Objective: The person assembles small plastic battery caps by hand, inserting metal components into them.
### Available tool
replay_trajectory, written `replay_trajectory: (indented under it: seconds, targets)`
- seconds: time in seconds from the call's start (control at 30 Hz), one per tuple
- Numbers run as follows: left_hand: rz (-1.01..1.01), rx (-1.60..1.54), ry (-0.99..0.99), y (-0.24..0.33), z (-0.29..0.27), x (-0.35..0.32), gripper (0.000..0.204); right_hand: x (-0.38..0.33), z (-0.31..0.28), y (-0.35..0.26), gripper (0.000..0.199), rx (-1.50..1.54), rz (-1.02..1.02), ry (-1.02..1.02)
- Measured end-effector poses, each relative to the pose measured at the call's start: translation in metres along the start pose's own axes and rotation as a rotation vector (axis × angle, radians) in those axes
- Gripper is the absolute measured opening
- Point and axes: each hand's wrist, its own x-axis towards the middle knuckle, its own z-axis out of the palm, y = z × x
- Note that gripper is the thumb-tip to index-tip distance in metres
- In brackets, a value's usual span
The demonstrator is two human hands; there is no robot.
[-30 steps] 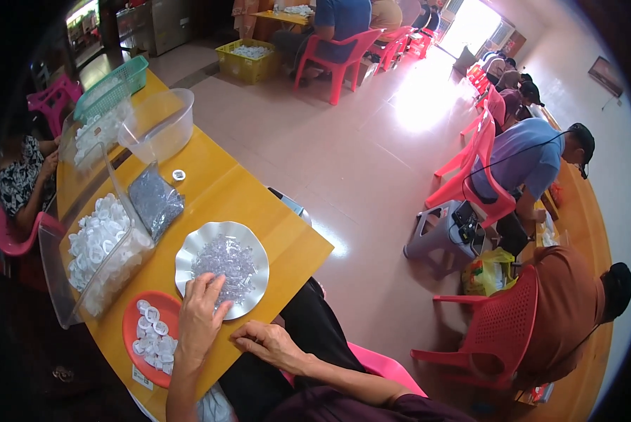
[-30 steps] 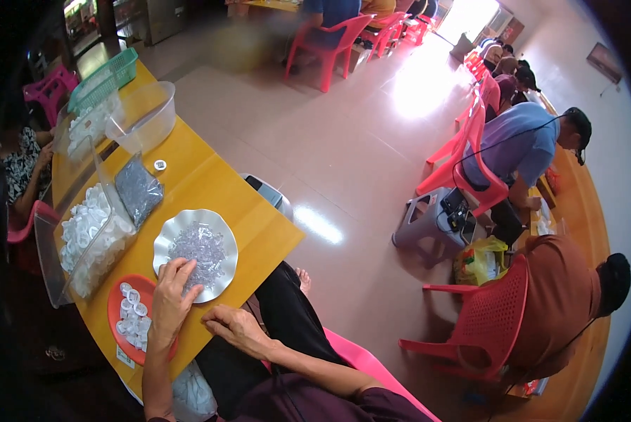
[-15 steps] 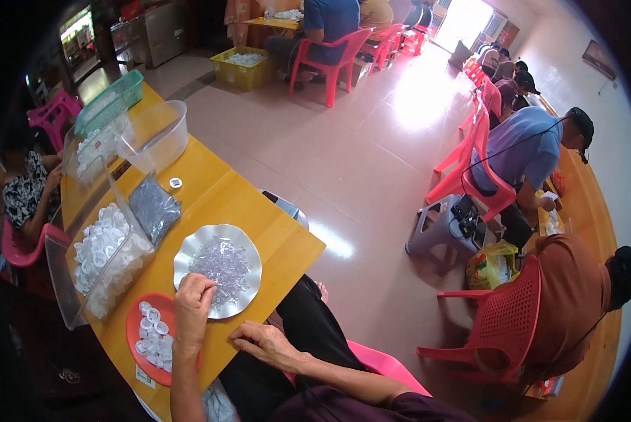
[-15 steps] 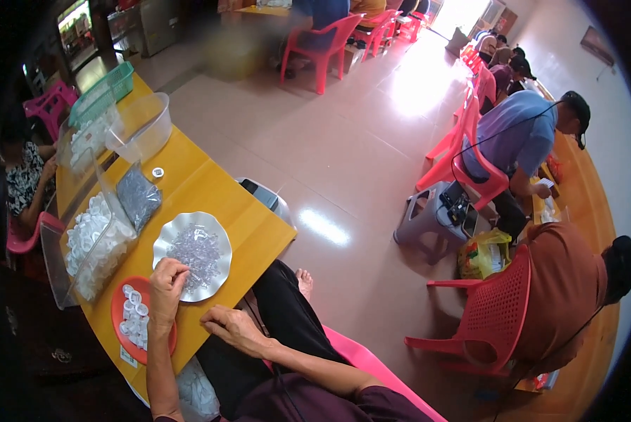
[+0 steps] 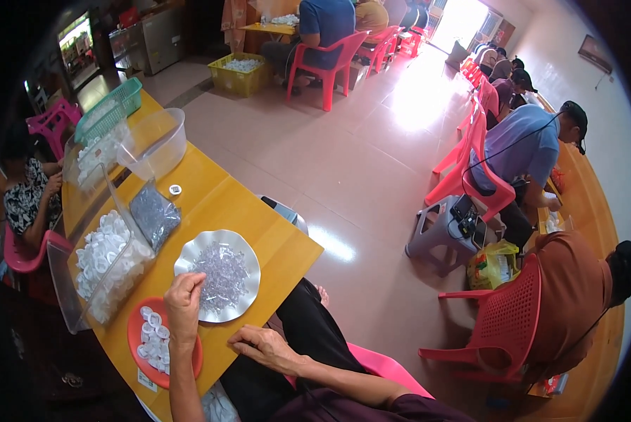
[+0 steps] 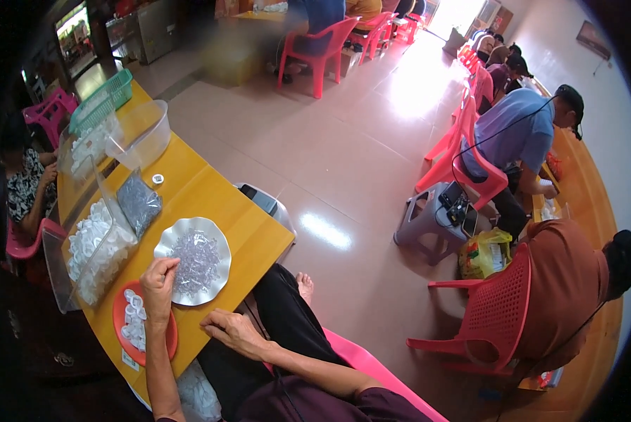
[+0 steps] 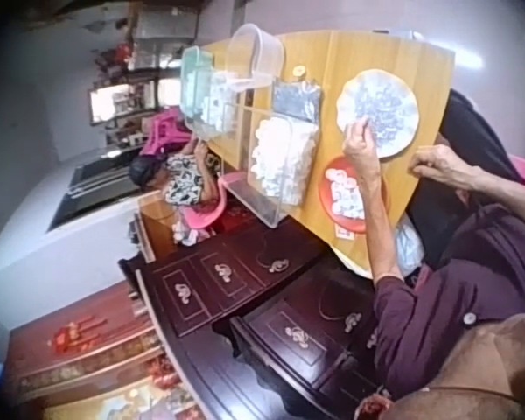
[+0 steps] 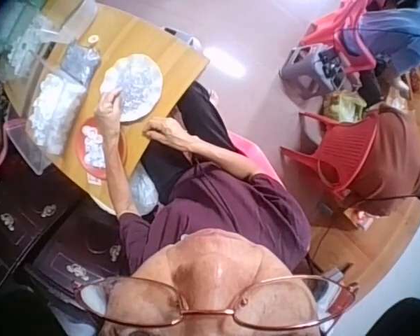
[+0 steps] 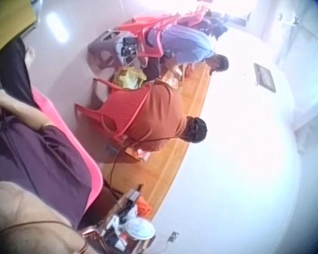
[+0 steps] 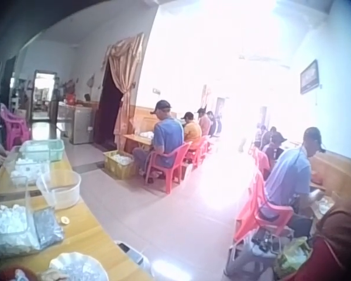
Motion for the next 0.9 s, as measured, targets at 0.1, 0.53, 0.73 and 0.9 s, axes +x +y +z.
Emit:
replay_trajectory:
  seconds: [0.1,0.53,0.73,0.9]
  targets:
    - [0.055,0.045,0.017,0.004,-0.001,0.000,0.016,0.000,0.000,0.001,0.017,-0.006,-0.002,-0.002]
    - [-0.121,-0.294,0.145,0.016,-0.007,-0.007,0.011,0.002,0.003,0.005,0.021,0.048,0.023,-0.023]
    - [-0.449,-0.665,0.221,0.040,-0.012,-0.049,0.009,0.015,-0.001,-0.033,0.032,0.430,0.320,0.085]
    - [-0.572,-0.804,0.375,0.046,-0.017,-0.092,0.011,0.013,0.004,-0.040,0.022,0.459,0.256,-0.060]
